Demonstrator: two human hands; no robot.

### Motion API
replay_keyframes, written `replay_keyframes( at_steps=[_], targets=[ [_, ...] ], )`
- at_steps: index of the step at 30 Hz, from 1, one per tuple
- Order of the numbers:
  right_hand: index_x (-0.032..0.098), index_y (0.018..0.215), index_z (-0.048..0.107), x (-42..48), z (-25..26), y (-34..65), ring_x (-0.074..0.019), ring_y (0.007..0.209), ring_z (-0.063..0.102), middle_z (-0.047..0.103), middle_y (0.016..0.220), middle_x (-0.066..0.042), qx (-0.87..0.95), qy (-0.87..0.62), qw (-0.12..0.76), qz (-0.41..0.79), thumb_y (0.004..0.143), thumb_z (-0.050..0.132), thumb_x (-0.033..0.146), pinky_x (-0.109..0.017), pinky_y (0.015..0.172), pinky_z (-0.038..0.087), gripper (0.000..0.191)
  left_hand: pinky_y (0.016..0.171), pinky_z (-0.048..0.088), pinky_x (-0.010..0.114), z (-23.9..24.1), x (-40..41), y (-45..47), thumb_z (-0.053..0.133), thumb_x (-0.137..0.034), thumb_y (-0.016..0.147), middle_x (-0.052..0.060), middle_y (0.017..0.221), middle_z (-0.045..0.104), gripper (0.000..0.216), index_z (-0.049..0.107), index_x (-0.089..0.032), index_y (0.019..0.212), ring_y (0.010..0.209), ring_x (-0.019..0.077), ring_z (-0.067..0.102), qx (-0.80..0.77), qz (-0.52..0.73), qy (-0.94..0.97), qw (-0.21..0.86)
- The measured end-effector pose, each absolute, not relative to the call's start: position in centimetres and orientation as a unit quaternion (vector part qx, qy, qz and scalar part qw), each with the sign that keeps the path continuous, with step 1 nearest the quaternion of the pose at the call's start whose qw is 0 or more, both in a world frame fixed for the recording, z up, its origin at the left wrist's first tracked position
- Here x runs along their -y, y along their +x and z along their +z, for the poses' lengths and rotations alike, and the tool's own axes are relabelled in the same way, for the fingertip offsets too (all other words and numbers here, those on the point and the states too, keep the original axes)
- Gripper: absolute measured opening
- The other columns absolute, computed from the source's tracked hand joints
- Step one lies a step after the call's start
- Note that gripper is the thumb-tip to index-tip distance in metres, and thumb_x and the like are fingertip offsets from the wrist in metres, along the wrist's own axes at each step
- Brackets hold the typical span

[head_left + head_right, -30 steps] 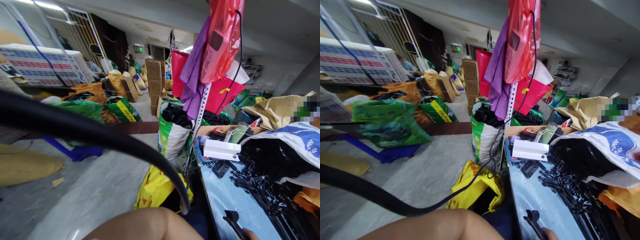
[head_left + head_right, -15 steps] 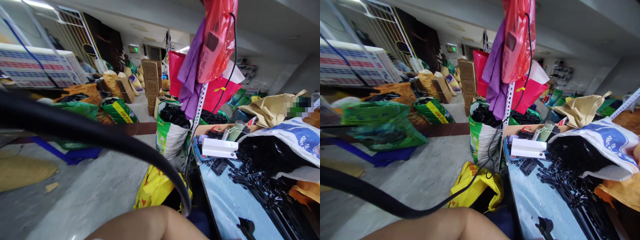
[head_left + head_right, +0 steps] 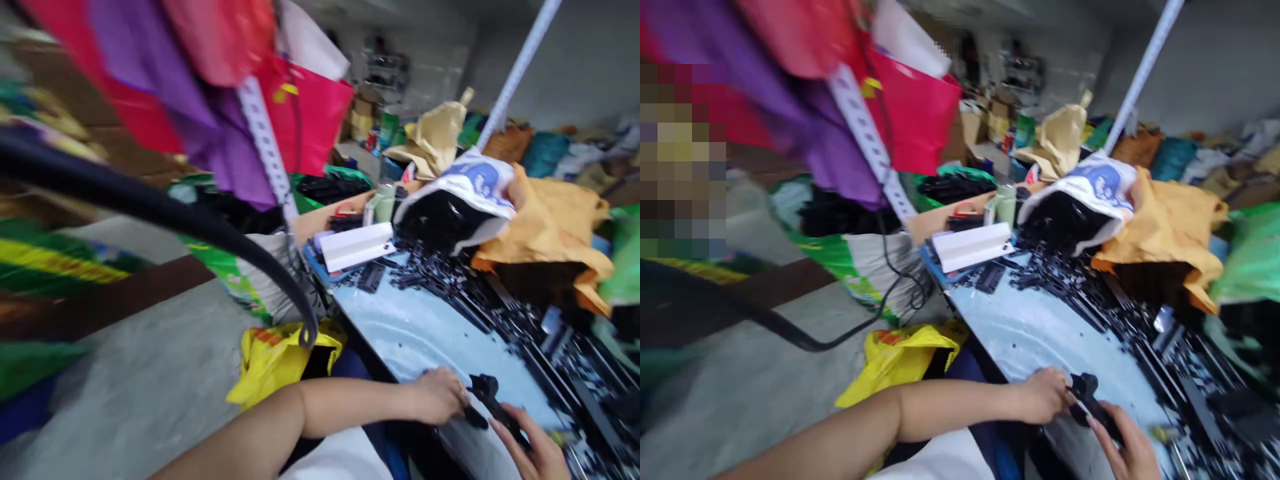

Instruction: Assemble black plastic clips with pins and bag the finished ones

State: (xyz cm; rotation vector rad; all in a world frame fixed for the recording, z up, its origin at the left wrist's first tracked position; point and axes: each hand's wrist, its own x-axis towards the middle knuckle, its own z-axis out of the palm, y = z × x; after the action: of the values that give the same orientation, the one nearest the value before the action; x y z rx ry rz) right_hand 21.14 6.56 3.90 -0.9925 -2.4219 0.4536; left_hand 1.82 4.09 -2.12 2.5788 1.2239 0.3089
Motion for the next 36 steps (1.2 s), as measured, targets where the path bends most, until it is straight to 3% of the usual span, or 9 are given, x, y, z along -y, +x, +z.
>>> replay_keyframes(
  at_steps=[5,9,14,17,21,29,36],
  targets=[
    [0.024,0.089,0.064,-2.3,4.9,24.4,-0.0204,0.075,0.066,0.069,0.084,-0.007,0.841,-0.485,0.139,0.194,0.082,0.04,0.059,-0.028,0.062,0.054,0.043,0.067,0.042,0.03,-0.2,-3.5,0.3,0.05,-0.025,0.086,0.008,0.085,0.064,0.015,0.06,-0.016,0.091,0.085,0.0196,0.058,-0.45,0.094,0.879,0.126],
    [0.021,0.092,0.062,-0.6,4.6,24.4,-0.0186,0.077,0.063,0.066,0.086,-0.007,0.869,-0.455,0.044,0.188,0.089,0.035,0.048,-0.029,0.068,0.051,0.037,0.076,0.043,0.031,0.4,-3.3,-0.2,0.048,-0.026,0.087,0.008,0.092,0.061,0.018,0.056,-0.016,0.1,0.091,0.0207,0.055,-0.453,0.069,0.876,0.147],
    [0.018,0.091,0.06,-0.6,3.4,22.7,-0.0165,0.073,0.06,0.062,0.082,-0.006,0.894,-0.428,-0.05,0.124,0.09,0.043,0.036,-0.025,0.061,0.043,0.025,0.082,0.042,0.034,0.8,-3.0,0.7,0.037,-0.025,0.091,0.009,0.102,0.059,0.029,0.048,-0.016,0.115,0.097,0.0217,0.053,-0.43,0.052,0.88,0.197],
    [0.017,0.092,0.06,-0.7,2.9,21.9,-0.0158,0.074,0.059,0.061,0.081,-0.006,0.889,-0.436,-0.082,0.112,0.089,0.047,0.038,-0.023,0.058,0.038,0.025,0.085,0.04,0.037,1.1,-3.0,1.3,0.041,-0.041,0.089,0.011,0.107,0.057,0.039,0.046,-0.016,0.118,0.101,0.0247,0.051,-0.421,0.04,0.882,0.206],
    [0.018,0.092,0.06,-0.4,2.4,21.7,-0.015,0.074,0.056,0.061,0.081,-0.005,0.884,-0.451,-0.08,0.097,0.09,0.044,0.041,-0.024,0.058,0.033,0.028,0.084,0.04,0.039,1.0,-3.1,1.4,0.056,-0.063,0.07,0.011,0.105,0.056,0.061,0.049,-0.018,0.111,0.1,0.0278,0.051,-0.421,0.039,0.882,0.207],
    [0.017,0.092,0.06,0.6,4.3,20.4,-0.0167,0.073,0.051,0.061,0.079,-0.007,0.901,-0.428,-0.042,-0.046,0.093,0.037,0.032,-0.029,0.06,0.027,0.027,0.072,0.045,0.034,-1.1,-2.4,0.6,0.056,-0.054,0.074,0.009,0.093,0.059,0.045,0.048,-0.018,0.1,0.088,0.0255,0.058,-0.422,0.15,0.873,0.194],
    [0.017,0.087,0.059,-0.9,4.8,20.9,-0.017,0.072,0.053,0.06,0.076,-0.006,0.911,-0.41,-0.038,-0.032,0.093,0.039,0.034,-0.028,0.059,0.03,0.028,0.068,0.046,0.031,-1.0,-2.3,0.9,0.054,-0.053,0.077,0.006,0.088,0.06,0.039,0.05,-0.019,0.096,0.085,0.0227,0.059,-0.423,0.141,0.875,0.19]
  ],
)
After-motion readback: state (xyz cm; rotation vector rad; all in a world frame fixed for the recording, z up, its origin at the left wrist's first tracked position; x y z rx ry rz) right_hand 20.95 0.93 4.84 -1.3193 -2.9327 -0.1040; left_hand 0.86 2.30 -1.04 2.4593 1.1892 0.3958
